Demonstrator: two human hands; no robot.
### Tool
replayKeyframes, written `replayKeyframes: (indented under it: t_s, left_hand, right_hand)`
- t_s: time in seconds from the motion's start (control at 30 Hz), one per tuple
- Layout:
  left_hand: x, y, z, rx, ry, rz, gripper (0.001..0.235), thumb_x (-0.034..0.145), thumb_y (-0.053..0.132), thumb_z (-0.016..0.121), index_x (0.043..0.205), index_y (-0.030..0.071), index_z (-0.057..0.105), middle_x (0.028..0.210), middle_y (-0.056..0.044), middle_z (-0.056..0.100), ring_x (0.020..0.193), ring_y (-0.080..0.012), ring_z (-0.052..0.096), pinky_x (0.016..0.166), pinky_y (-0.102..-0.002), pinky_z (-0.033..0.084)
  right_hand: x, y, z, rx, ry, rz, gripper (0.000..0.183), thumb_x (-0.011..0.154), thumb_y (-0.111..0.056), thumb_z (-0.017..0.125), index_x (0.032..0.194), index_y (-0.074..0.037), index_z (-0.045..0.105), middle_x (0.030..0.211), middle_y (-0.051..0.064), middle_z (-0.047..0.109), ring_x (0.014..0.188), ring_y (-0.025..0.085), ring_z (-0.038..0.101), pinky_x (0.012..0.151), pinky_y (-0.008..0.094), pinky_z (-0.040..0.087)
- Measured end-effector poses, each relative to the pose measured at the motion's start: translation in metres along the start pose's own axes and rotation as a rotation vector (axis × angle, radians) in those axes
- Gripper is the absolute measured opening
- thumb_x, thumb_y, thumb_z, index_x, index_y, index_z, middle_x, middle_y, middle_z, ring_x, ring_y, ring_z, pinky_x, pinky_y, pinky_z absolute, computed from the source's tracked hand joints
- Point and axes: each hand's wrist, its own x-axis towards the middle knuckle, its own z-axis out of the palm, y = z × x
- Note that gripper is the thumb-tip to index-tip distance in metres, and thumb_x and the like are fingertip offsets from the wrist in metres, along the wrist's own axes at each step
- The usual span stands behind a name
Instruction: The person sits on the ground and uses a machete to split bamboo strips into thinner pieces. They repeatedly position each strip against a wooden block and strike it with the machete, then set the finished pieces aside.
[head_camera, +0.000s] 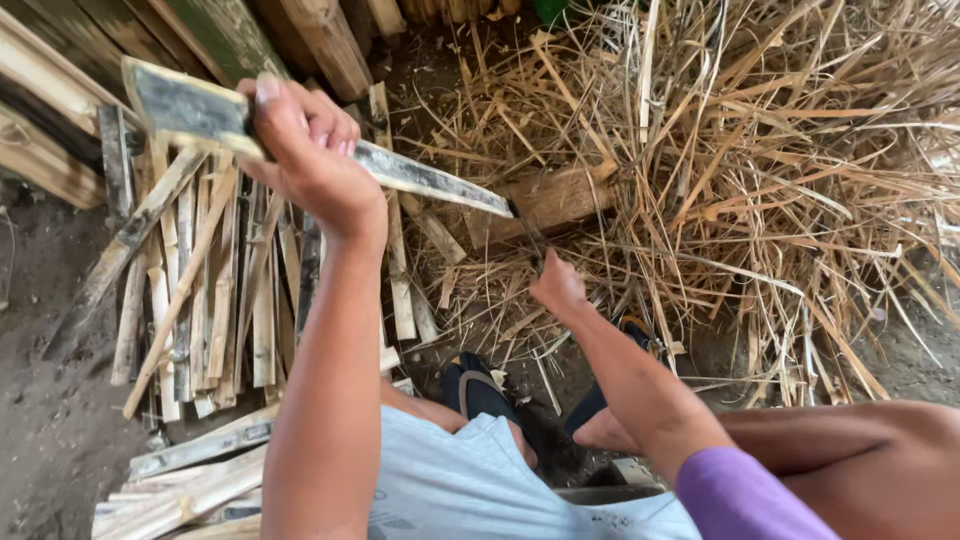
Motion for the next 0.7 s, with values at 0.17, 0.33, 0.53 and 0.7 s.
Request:
replayKeyframes:
  t_s: [0.17,0.33,0.53,0.7]
  left_hand:
    - [0.0,0.016,0.012,-0.013,0.032,0.041,0.032,0.105,0.039,0.06,0.089,0.011,0.055,0.071,-0.001,0.052,0.053,-0.01,0.05,0.043,-0.028,0.04]
    - [-0.002,0.029,0.011,-0.081,-0.261,-0.12,0.044,0.103,0.048,0.064,0.099,0.004,0.064,0.082,-0.01,0.067,0.068,-0.0192,0.071,0.061,-0.038,0.061]
    - [-0.028,0.028,0.029,-0.07,-0.158,-0.105,0.027,0.102,0.025,0.073,0.086,0.006,0.062,0.066,-0.006,0.06,0.052,-0.014,0.058,0.047,-0.033,0.051]
    - [-0.026,0.03,0.033,-0.054,-0.014,-0.133,0.033,0.103,0.014,0.071,0.073,0.007,0.059,0.061,-0.005,0.057,0.048,-0.0131,0.054,0.044,-0.033,0.047]
  right_hand:
    - [0.029,0.045,0.011,0.123,-0.034,0.007,0.041,0.088,-0.026,0.068,0.117,0.002,0.061,0.087,0.024,0.072,0.08,0.036,0.071,0.073,0.051,0.054]
    - [-0.042,0.03,-0.013,0.01,0.162,-0.042,0.037,0.083,-0.019,0.069,0.115,-0.003,0.059,0.092,0.029,0.07,0.091,0.045,0.068,0.081,0.053,0.053]
    - [-0.134,-0.062,-0.064,0.206,0.12,-0.172,0.025,0.09,-0.019,0.061,0.107,-0.003,0.052,0.072,0.022,0.069,0.062,0.041,0.071,0.057,0.052,0.056]
    - [-0.126,-0.068,-0.051,0.143,0.357,-0.495,0.024,0.089,-0.011,0.069,0.104,0.001,0.054,0.067,0.02,0.068,0.056,0.035,0.066,0.055,0.044,0.051]
